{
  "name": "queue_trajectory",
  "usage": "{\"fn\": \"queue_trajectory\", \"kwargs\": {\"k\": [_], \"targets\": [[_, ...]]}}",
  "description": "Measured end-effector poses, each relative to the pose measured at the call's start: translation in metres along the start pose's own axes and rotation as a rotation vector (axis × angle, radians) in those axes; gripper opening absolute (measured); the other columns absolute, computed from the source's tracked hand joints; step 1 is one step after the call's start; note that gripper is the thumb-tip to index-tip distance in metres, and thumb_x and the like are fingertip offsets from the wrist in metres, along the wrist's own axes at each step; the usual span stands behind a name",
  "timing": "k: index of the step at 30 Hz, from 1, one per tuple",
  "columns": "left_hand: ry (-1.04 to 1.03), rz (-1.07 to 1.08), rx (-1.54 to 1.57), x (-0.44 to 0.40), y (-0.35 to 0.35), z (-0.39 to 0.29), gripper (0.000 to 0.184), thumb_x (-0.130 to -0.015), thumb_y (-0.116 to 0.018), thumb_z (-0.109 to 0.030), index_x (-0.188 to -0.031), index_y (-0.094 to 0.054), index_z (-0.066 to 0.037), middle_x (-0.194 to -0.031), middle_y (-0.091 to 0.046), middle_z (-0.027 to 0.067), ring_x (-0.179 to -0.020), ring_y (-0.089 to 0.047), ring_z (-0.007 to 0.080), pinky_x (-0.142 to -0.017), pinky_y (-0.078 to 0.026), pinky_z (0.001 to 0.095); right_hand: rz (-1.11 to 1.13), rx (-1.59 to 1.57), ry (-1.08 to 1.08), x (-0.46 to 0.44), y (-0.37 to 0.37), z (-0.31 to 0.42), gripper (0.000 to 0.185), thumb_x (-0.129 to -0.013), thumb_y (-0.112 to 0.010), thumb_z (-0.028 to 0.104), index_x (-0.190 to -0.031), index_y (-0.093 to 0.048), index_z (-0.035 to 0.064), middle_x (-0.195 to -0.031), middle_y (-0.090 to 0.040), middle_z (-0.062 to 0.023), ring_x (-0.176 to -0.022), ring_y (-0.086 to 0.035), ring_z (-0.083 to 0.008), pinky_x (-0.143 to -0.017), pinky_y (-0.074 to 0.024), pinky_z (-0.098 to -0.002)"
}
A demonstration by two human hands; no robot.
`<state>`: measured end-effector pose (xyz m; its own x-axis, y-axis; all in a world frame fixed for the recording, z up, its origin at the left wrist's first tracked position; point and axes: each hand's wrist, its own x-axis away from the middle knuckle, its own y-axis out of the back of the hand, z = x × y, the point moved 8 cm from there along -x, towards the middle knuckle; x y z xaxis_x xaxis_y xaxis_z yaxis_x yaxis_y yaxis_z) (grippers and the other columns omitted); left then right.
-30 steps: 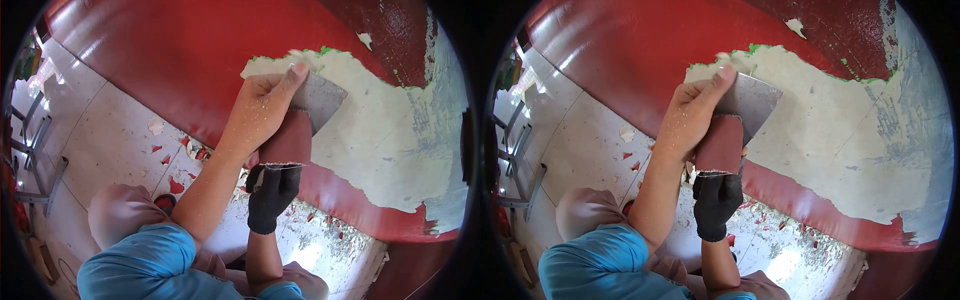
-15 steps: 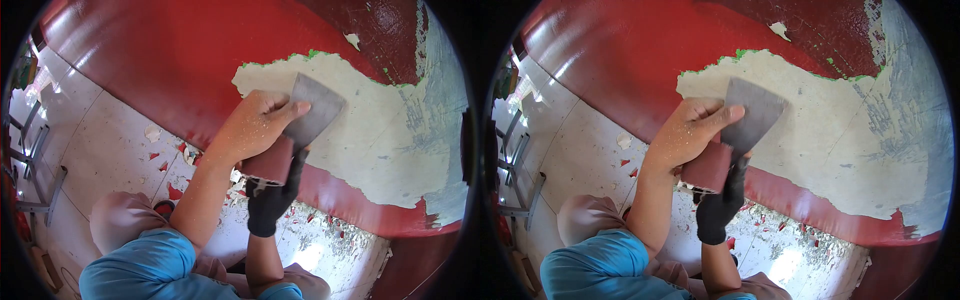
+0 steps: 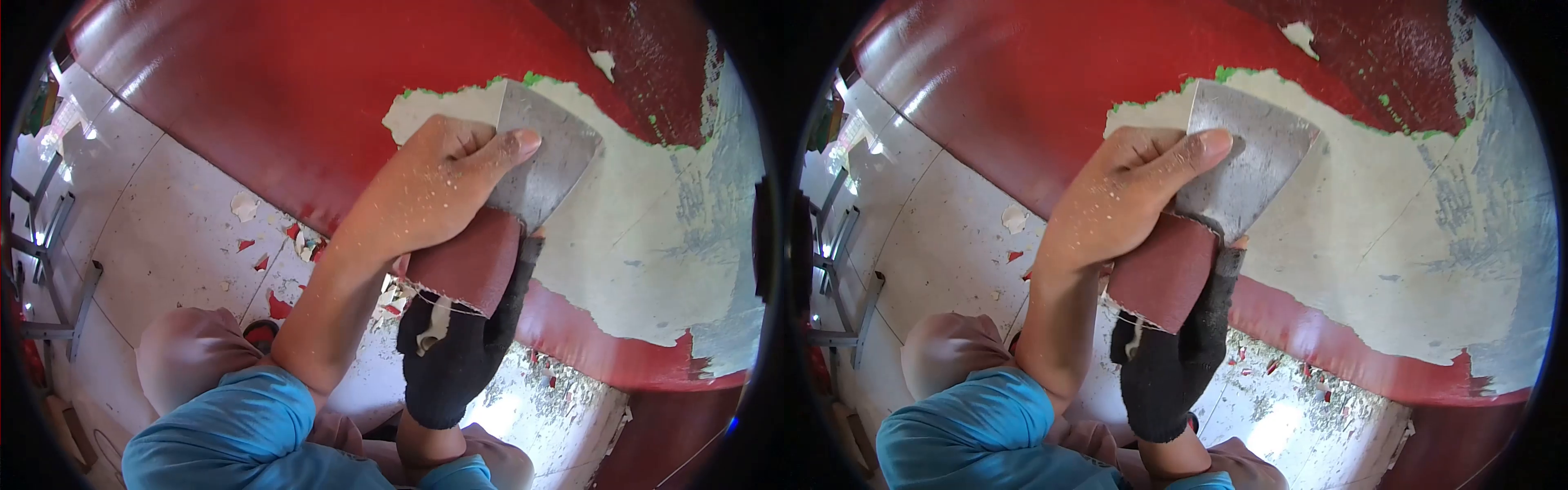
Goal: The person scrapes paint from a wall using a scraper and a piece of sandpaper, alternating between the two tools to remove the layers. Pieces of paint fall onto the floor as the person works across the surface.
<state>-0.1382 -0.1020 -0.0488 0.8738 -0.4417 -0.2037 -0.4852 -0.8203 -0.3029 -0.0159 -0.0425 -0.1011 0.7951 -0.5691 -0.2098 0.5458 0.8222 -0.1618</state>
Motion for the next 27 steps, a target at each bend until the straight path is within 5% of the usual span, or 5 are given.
{"fn": "queue_trajectory", "kwargs": {"k": [4, 15, 19, 21, 27], "targets": [[-0.089, -0.034, -0.009, 0.008, -0.004, -0.012, 0.048, -0.092, -0.05, -0.038, -0.072, -0.056, 0.005, -0.057, -0.047, 0.0022, -0.055, -0.042, 0.007, -0.051, -0.038, 0.0278, -0.005, -0.134, 0.033, 0.005, -0.015, 0.009, 0.072, -0.088, -0.053, 0.007, -0.146, -0.012, 0.0124, -0.115, -0.054, -0.0086, -0.057, -0.052, -0.0094, -0.045, -0.0408, -0.0225], [-0.082, -0.074, -0.181, 0.006, 0.009, -0.011, 0.047, -0.091, -0.05, -0.037, -0.07, -0.048, 0.005, -0.056, -0.038, 0.0086, -0.058, -0.037, 0.0114, -0.052, -0.035, 0.0323, 0.074, -0.264, -0.131, 0.01, -0.018, -0.005, 0.072, -0.088, -0.057, 0.018, -0.145, -0.014, 0.0085, -0.091, -0.059, -0.0096, -0.051, -0.048, -0.0082, -0.043, -0.0383, -0.0224], [-0.189, -0.173, -0.161, -0.001, 0.004, -0.03, 0.046, -0.091, -0.05, -0.036, -0.07, -0.047, 0.005, -0.057, -0.038, 0.0097, -0.058, -0.037, 0.0119, -0.052, -0.035, 0.0325, 0.096, -0.244, -0.051, -0.004, -0.022, 0.002, 0.068, -0.089, -0.056, 0.017, -0.144, -0.018, 0.0067, -0.095, -0.059, -0.0092, -0.053, -0.049, -0.0078, -0.043, -0.0384, -0.0218], [-0.376, -0.232, -0.316, -0.007, 0.004, -0.053, 0.043, -0.091, -0.053, -0.038, -0.086, -0.06, 0.004, -0.071, -0.062, 0.0074, -0.062, -0.056, 0.0073, -0.059, -0.046, 0.0231, 0.097, -0.212, -0.048, -0.003, -0.018, 0.001, 0.065, -0.089, -0.055, 0.017, -0.143, -0.02, 0.0054, -0.098, -0.059, -0.0089, -0.054, -0.049, -0.0074, -0.044, -0.0385, -0.0215], [-0.173, -0.054, -0.216, 0.003, -0.001, -0.037, 0.045, -0.092, -0.05, -0.038, -0.078, -0.055, 0.005, -0.062, -0.052, 0.0099, -0.058, -0.049, 0.0105, -0.055, -0.041, 0.0285, 0.069, -0.215, 0.02, -0.002, -0.027, 0.024, 0.058, -0.09, -0.052, 0.016, -0.14, -0.027, 0.0017, -0.106, -0.059, -0.0081, -0.058, -0.05, -0.0065, -0.045, -0.0388, -0.0203]]}}
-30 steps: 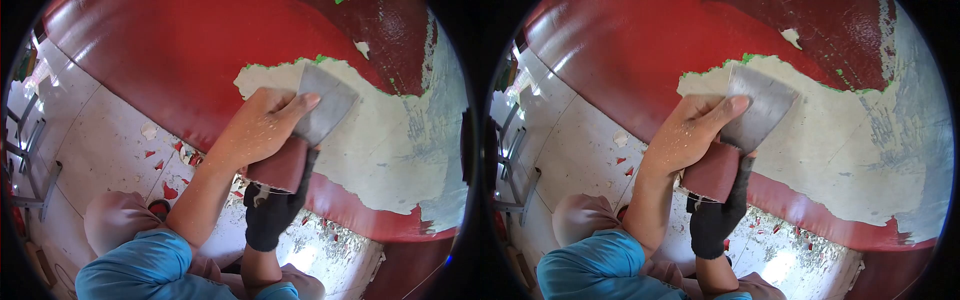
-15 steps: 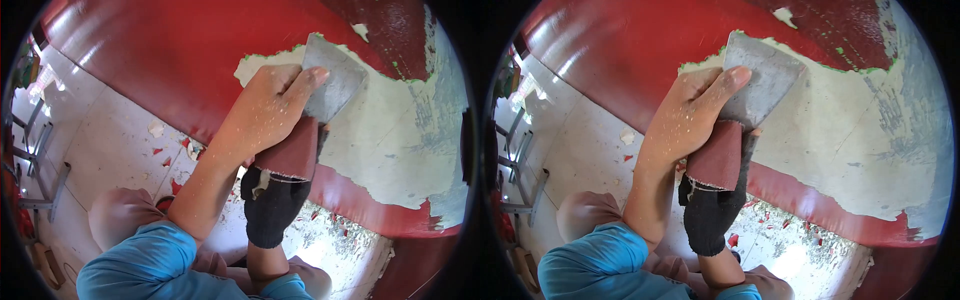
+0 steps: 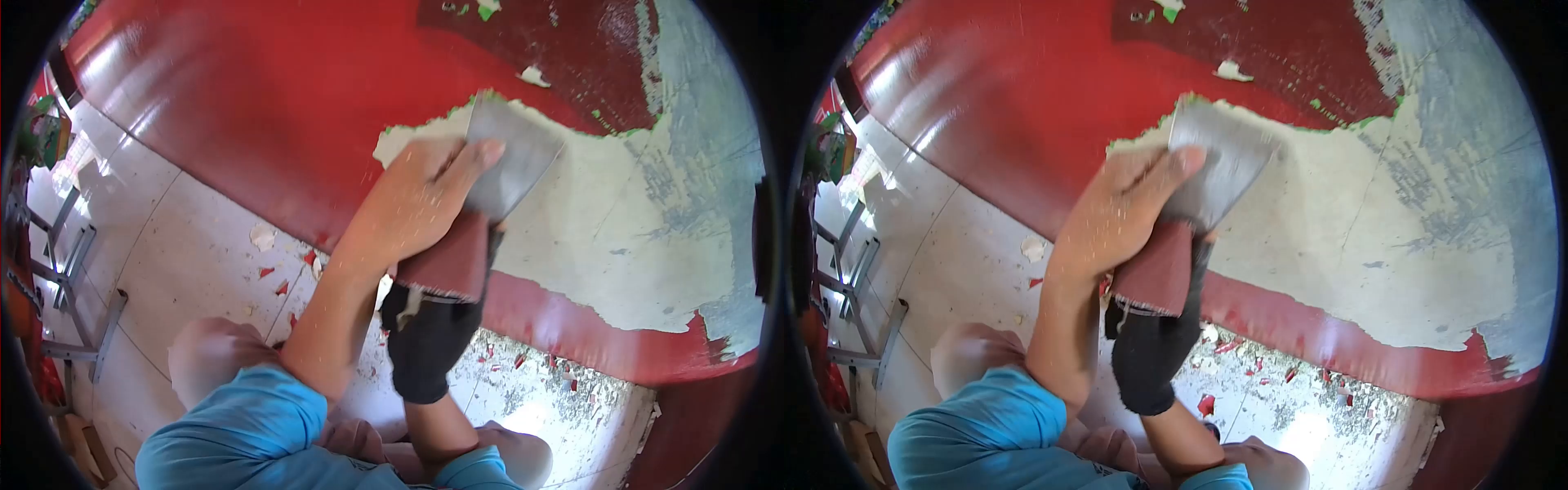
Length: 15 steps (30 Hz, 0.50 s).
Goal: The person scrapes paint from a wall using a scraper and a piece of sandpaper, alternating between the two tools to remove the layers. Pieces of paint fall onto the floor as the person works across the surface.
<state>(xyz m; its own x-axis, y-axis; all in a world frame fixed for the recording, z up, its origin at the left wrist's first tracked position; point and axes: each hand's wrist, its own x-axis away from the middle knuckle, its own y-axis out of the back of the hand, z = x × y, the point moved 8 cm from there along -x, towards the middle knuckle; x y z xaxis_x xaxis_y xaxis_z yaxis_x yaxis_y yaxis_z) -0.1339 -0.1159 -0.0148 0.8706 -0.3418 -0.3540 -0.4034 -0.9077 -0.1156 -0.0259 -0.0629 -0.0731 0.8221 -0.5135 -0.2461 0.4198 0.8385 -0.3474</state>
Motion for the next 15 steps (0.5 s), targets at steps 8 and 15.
{"fn": "queue_trajectory", "kwargs": {"k": [8, 15], "targets": [[0.008, -0.066, -0.125, -0.005, -0.004, 0.007, 0.047, -0.092, -0.048, -0.038, -0.075, -0.056, 0.005, -0.056, -0.049, 0.0062, -0.057, -0.042, 0.0101, -0.054, -0.038, 0.0313, -0.043, 0.14, 0.085, 0.002, 0.025, -0.03, 0.061, -0.09, -0.053, 0.017, -0.142, -0.025, 0.0053, -0.105, -0.058, -0.0078, -0.059, -0.052, -0.0064, -0.048, -0.0415, -0.0199], [-0.011, -0.053, -0.068, -0.006, -0.005, 0.004, 0.048, -0.092, -0.049, -0.038, -0.071, -0.052, 0.005, -0.056, -0.044, 0.0058, -0.055, -0.04, 0.0098, -0.05, -0.036, 0.0308, -0.013, -0.072, -0.066, -0.003, 0.011, -0.006, 0.059, -0.09, -0.053, 0.018, -0.141, -0.026, 0.0054, -0.095, -0.059, -0.0077, -0.056, -0.051, -0.0064, -0.046, -0.0404, -0.02]]}}
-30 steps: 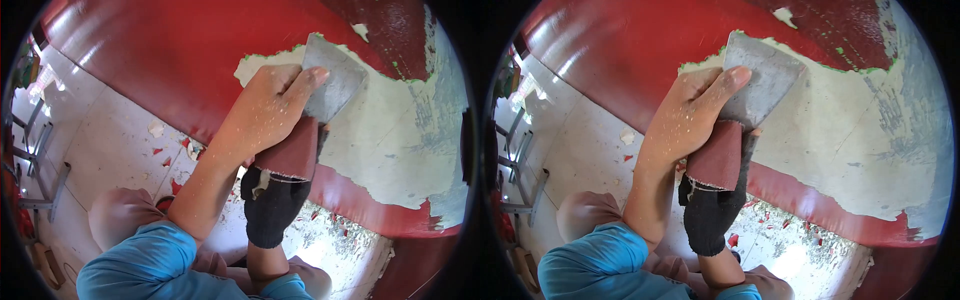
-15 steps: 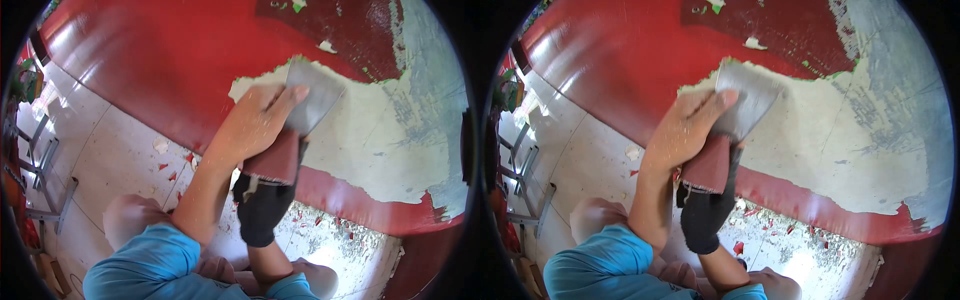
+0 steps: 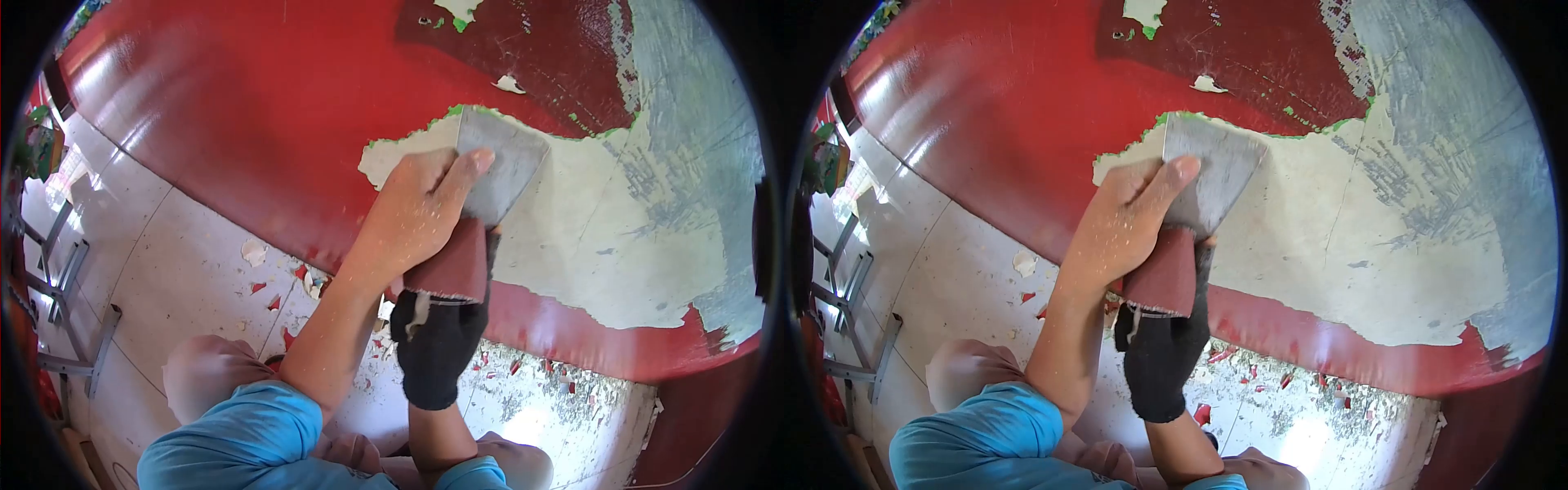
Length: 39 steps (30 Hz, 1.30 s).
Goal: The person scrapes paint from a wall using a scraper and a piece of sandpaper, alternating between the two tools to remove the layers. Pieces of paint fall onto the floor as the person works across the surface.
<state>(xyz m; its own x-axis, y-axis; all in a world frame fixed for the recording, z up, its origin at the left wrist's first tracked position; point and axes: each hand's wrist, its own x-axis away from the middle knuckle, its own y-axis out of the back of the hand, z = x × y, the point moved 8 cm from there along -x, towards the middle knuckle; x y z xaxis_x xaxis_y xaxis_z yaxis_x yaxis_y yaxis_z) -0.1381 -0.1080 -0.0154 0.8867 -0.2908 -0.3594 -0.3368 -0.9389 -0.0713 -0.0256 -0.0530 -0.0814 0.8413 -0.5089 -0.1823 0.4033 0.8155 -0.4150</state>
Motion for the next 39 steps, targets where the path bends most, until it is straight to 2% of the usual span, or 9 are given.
{"fn": "queue_trajectory", "kwargs": {"k": [9, 14, 17, 18, 20, 30, 32, 34, 39], "targets": [[0.051, -0.03, 0.038, 0.002, 0.002, 0.004, 0.048, -0.093, -0.05, -0.037, -0.067, -0.051, 0.003, -0.057, -0.046, 0.0019, -0.055, -0.039, 0.0078, -0.049, -0.035, 0.0288, 0.039, 0.038, -0.087, 0.0, 0.004, -0.001, 0.05, -0.092, -0.051, 0.02, -0.134, -0.035, 0.001, -0.08, -0.059, -0.0064, -0.051, -0.048, -0.0068, -0.041, -0.0365, -0.0208], [0.189, -0.03, 0.188, 0.012, -0.006, 0.006, 0.048, -0.093, -0.05, -0.037, -0.068, -0.052, 0.004, -0.058, -0.047, 0.0008, -0.054, -0.038, 0.0081, -0.049, -0.035, 0.0285, 0.074, 1.005, 0.845, 0.014, -0.017, 0.031, 0.052, -0.091, -0.05, 0.016, -0.137, -0.033, 0.0007, -0.083, -0.06, -0.0064, -0.05, -0.049, -0.0072, -0.041, -0.0373, -0.0202], [-0.016, -0.024, 0.0, -0.001, -0.004, -0.008, 0.049, -0.092, -0.05, -0.038, -0.068, -0.052, 0.005, -0.055, -0.045, 0.0037, -0.053, -0.036, 0.0094, -0.048, -0.034, 0.0299, 0.039, 0.015, -0.158, -0.005, 0.006, -0.003, 0.049, -0.091, -0.05, 0.015, -0.135, -0.035, 0.0008, -0.09, -0.062, -0.008, -0.052, -0.049, -0.0064, -0.043, -0.0389, -0.0212], [0.074, -0.012, 0.137, -0.001, -0.008, -0.004, 0.05, -0.091, -0.051, -0.039, -0.067, -0.05, 0.005, -0.055, -0.042, 0.0055, -0.053, -0.035, 0.0102, -0.048, -0.033, 0.0307, 0.026, 0.019, -0.16, -0.007, 0.012, -0.011, 0.049, -0.091, -0.05, 0.015, -0.135, -0.035, 0.0008, -0.09, -0.062, -0.008, -0.052, -0.049, -0.0064, -0.043, -0.0389, -0.0212], [0.181, -0.007, 0.283, 0.008, -0.011, 0.007, 0.051, -0.091, -0.051, -0.04, -0.066, -0.049, 0.004, -0.054, -0.039, 0.0073, -0.053, -0.034, 0.011, -0.048, -0.033, 0.0315, 0.108, 1.025, 0.839, 0.009, -0.014, 0.03, 0.051, -0.091, -0.048, 0.013, -0.138, -0.032, 0.0028, -0.089, -0.061, -0.0077, -0.051, -0.049, -0.0062, -0.042, -0.0376, -0.0204], [0.07, -0.091, 0.004, 0.008, 0.0, 0.012, 0.051, -0.091, -0.051, -0.039, -0.064, -0.043, 0.004, -0.054, -0.032, 0.007, -0.055, -0.032, 0.0121, -0.05, -0.032, 0.0339, 0.006, 0.818, 0.477, 0.007, 0.006, 0.003, 0.04, -0.09, -0.053, 0.016, -0.125, -0.047, -0.0004, -0.086, -0.06, -0.0036, -0.056, -0.05, -0.0049, -0.045, -0.038, -0.0202], [0.049, -0.078, -0.05, 0.002, -0.003, 0.002, 0.051, -0.091, -0.051, -0.038, -0.064, -0.042, 0.004, -0.054, -0.03, 0.0084, -0.055, -0.032, 0.0125, -0.05, -0.032, 0.0348, -0.118, 0.041, -0.183, 0.002, 0.021, -0.024, 0.006, -0.076, -0.057, 0.005, -0.082, -0.055, 0.0023, -0.081, -0.059, -0.015, -0.073, -0.054, -0.0308, -0.065, -0.0423, -0.0384], [-0.297, -0.196, -0.107, -0.01, -0.004, -0.041, 0.05, -0.091, -0.05, -0.037, -0.066, -0.044, 0.006, -0.055, -0.03, 0.0129, -0.054, -0.032, 0.0142, -0.05, -0.032, 0.0357, 0.031, 0.301, 0.023, -0.013, 0.016, 0.001, 0.01, -0.076, -0.059, 0.006, -0.084, -0.057, 0.0012, -0.09, -0.059, -0.0154, -0.08, -0.055, -0.0318, -0.066, -0.0433, -0.0399], [-0.14, -0.112, -0.216, 0.001, -0.008, -0.03, 0.047, -0.091, -0.05, -0.035, -0.07, -0.047, 0.007, -0.057, -0.033, 0.0168, -0.054, -0.033, 0.0162, -0.051, -0.033, 0.0362, 0.021, 0.588, 0.259, 0.002, 0.023, -0.004, 0.045, -0.072, -0.059, 0.007, -0.116, -0.05, -0.0019, -0.109, -0.055, -0.0229, -0.099, -0.051, -0.0418, -0.083, -0.0397, -0.0472]]}}
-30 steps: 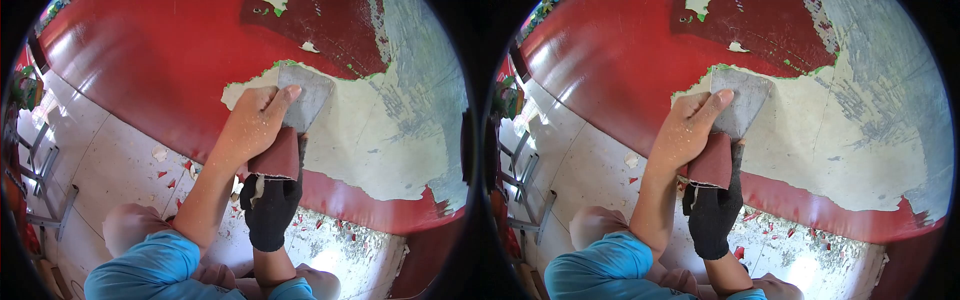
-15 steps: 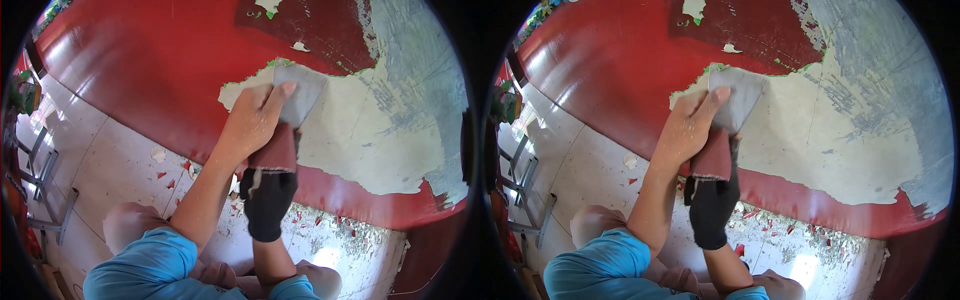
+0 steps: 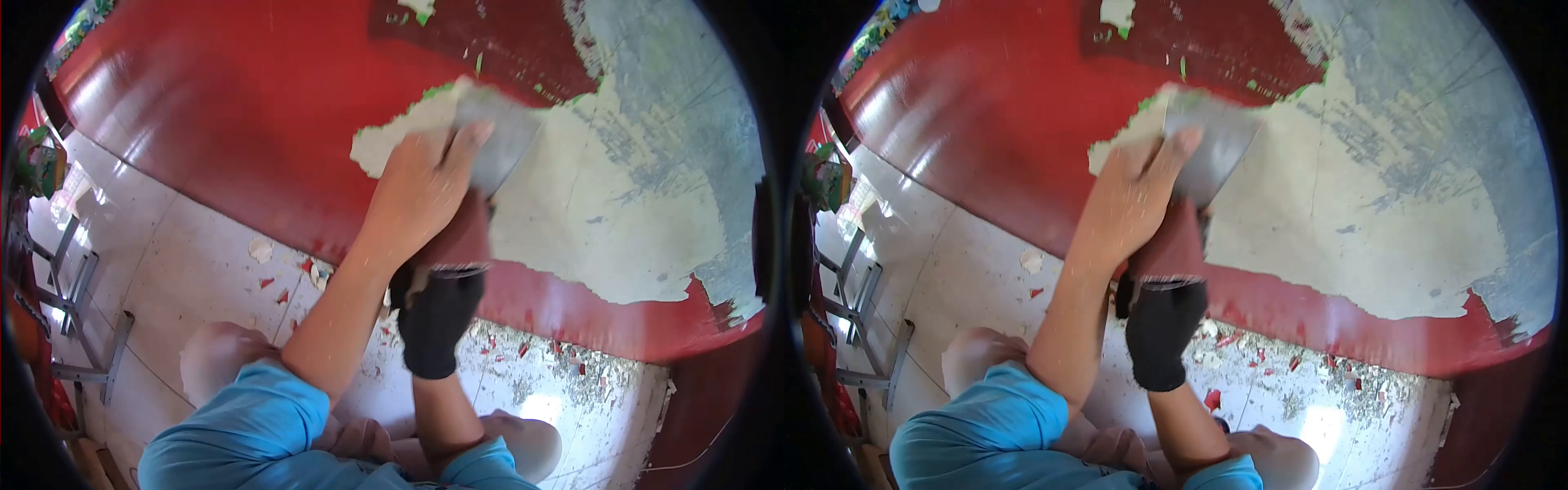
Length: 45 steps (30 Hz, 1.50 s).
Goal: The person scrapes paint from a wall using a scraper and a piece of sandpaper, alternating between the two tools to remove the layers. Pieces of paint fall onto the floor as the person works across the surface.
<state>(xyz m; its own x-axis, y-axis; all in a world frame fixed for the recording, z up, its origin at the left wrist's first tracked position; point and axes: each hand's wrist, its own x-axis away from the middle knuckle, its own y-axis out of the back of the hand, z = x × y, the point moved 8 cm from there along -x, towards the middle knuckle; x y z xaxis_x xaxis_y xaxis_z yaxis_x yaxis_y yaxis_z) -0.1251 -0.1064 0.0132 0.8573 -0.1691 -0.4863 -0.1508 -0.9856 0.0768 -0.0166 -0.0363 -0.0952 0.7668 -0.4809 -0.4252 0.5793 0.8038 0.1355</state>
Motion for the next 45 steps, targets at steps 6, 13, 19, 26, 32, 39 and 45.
{"fn": "queue_trajectory", "kwargs": {"k": [6, 13, 19, 26, 32, 39, 45], "targets": [[0.182, -0.087, 0.014, 0.009, 0.033, 0.036, 0.048, -0.091, -0.051, -0.04, -0.068, -0.053, 0.003, -0.058, -0.046, 0.0075, -0.056, -0.039, 0.0114, -0.052, -0.034, 0.0307, 0.166, -0.496, -0.335, -0.004, -0.018, -0.008, 0.052, -0.09, -0.052, 0.012, -0.139, -0.035, 0.0068, -0.072, -0.052, 0.004, -0.057, -0.043, -0.0023, -0.05, -0.0373, -0.0189], [0.527, -0.319, 0.548, 0.023, 0.038, 0.061, 0.043, -0.09, -0.053, -0.044, -0.08, -0.064, -0.004, -0.068, -0.051, -0.0059, -0.063, -0.043, 0.003, -0.055, -0.035, 0.0218, 0.333, -0.252, -0.205, -0.027, 0.019, 0.008, 0.053, -0.09, -0.046, 0.003, -0.14, -0.033, 0.0097, -0.069, -0.051, 0.0005, -0.048, -0.04, -0.0041, -0.043, -0.0352, -0.0188], [0.332, -0.064, 0.43, 0.021, 0.022, 0.039, 0.033, -0.089, -0.059, -0.035, -0.077, -0.062, -0.005, -0.076, -0.056, -0.0048, -0.062, -0.045, 0.0015, -0.054, -0.036, 0.0202, 0.433, -0.125, -0.178, -0.035, 0.055, 0.018, 0.052, -0.087, -0.049, 0.001, -0.138, -0.039, 0.0084, -0.072, -0.051, 0.0015, -0.052, -0.041, -0.0041, -0.047, -0.036, -0.0195], [0.386, -0.15, 0.344, 0.019, 0.04, 0.045, 0.044, -0.092, -0.05, -0.042, -0.09, -0.065, -0.001, -0.075, -0.067, 0.0087, -0.07, -0.056, 0.0072, -0.058, -0.039, 0.0228, 0.33, -0.094, -0.28, -0.04, 0.081, 0.012, 0.044, -0.086, -0.051, 0.003, -0.129, -0.048, 0.0062, -0.069, -0.052, 0.0009, -0.056, -0.043, -0.0048, -0.051, -0.0377, -0.0205], [0.147, 0.192, 0.187, 0.027, 0.001, 0.019, 0.034, -0.089, -0.059, -0.032, -0.094, -0.063, 0.001, -0.076, -0.064, 0.0065, -0.073, -0.055, 0.0086, -0.067, -0.043, 0.0225, 0.264, -0.18, -0.251, -0.038, 0.089, 0.021, 0.049, -0.083, -0.051, 0.001, -0.132, -0.046, 0.0061, -0.077, -0.055, 0.0005, -0.061, -0.047, -0.0057, -0.057, -0.0415, -0.0212], [0.248, 0.172, 0.371, 0.034, -0.022, 0.007, 0.029, -0.089, -0.061, -0.028, -0.087, -0.061, 0.002, -0.067, -0.051, -0.0033, -0.06, -0.038, 0.0034, -0.053, -0.03, 0.0214, 0.301, -0.165, -0.18, -0.035, 0.087, 0.028, 0.06, -0.083, -0.047, -0.005, -0.14, -0.035, 0.0092, -0.082, -0.055, -0.0044, -0.058, -0.047, -0.0075, -0.051, -0.041, -0.0213], [0.289, 0.103, 0.489, 0.036, -0.032, 0.012, 0.027, -0.091, -0.059, -0.026, -0.077, -0.058, -0.002, -0.068, -0.053, -0.0047, -0.061, -0.04, 0.0007, -0.052, -0.03, 0.0173, 0.27, -0.079, -0.08, -0.037, 0.089, 0.036, 0.061, -0.083, -0.047, -0.005, -0.14, -0.036, 0.013, -0.084, -0.055, -0.0043, -0.059, -0.048, -0.008, -0.051, -0.0418, -0.0215]]}}
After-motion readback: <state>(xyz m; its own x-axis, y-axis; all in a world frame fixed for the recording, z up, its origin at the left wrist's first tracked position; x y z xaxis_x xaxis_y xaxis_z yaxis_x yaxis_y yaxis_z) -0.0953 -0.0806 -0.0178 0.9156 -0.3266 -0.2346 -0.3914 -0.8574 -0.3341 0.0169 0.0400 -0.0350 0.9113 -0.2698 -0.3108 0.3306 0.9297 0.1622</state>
